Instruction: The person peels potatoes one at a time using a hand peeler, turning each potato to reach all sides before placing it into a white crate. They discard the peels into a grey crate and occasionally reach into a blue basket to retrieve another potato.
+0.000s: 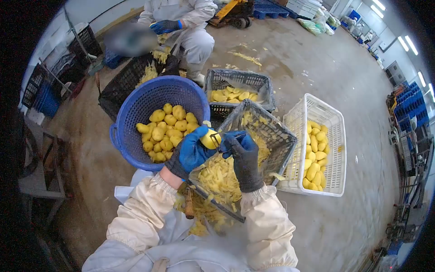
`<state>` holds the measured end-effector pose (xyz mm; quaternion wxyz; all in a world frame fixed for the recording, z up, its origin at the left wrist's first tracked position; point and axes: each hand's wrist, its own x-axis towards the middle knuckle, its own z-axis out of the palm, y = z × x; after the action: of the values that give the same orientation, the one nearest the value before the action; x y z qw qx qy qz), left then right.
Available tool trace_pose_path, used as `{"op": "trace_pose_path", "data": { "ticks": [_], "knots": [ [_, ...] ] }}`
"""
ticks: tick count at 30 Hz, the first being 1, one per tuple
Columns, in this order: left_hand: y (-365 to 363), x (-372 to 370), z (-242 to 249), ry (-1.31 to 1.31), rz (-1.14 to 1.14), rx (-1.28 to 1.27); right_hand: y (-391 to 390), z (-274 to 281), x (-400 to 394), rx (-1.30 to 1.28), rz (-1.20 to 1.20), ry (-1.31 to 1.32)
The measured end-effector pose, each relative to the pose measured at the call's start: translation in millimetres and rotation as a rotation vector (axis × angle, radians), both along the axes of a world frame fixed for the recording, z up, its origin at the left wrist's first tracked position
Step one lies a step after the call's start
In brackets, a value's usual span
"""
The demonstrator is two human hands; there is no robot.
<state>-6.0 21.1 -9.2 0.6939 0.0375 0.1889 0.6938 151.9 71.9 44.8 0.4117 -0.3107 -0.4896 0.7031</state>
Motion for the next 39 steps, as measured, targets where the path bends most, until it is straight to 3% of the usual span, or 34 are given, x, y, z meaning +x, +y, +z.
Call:
{"op": "trace_pose_path", "data": {
  "ticks": [2, 5, 10, 12, 19, 21, 24, 26, 30, 32, 33, 35, 39],
  "knots": [
    [-1.1, 0.3, -1.2, -0.148, 0.031, 0.007, -2.0, -6.3, -4.8, 0.018, 0.011, -0.008],
    [1.7, 10.4, 1.0, -0.134, 0.032, 0.124, -3.5, -12.8, -11.2, 0.049, -0.005, -0.016],
    [0.2, 11.1, 4.8, -0.198, 0.048, 0.083, -7.0, -10.0, -15.3, 0.076, -0.075, -0.054],
    [0.6, 12.0, 7.5, -0.214, 0.021, 0.114, -13.9, -6.3, -18.8, 0.220, -0.110, -0.154],
    [4.0, 13.4, 1.1, -0.217, 0.117, 0.038, 14.9, -16.6, -5.2, 0.036, -0.172, -0.074],
    [1.6, 11.3, 0.8, -0.279, 0.120, 0.055, 36.5, -18.3, 9.7, 0.084, -0.398, -0.003],
    [6.4, 8.8, 4.1, -0.135, 0.153, 0.008, 15.8, -6.5, -1.7, 0.120, -0.293, -0.028],
    [8.9, 10.7, -4.9, 0.096, 0.146, 0.100, -6.5, -5.5, -16.3, 0.162, -0.095, -0.066],
    [-1.2, 15.8, 15.5, 0.209, 0.224, 0.001, 31.7, -0.9, 14.0, 0.164, -0.311, -0.068],
    [1.1, 13.8, 20.1, 0.457, 0.295, -0.035, 30.8, -0.5, 14.5, 0.191, -0.363, -0.077],
    [2.4, 15.6, 22.2, 0.455, 0.297, -0.032, 13.1, 8.7, 1.5, 0.125, -0.235, -0.065],
    [0.5, 19.9, 25.0, 0.740, 0.349, 0.049, 3.9, 2.8, -10.2, 0.093, -0.102, -0.100],
    [-1.8, 12.7, 25.1, 0.493, 0.310, 0.000, 40.9, -2.9, 20.7, 0.083, -0.408, -0.114]
  ]
}}
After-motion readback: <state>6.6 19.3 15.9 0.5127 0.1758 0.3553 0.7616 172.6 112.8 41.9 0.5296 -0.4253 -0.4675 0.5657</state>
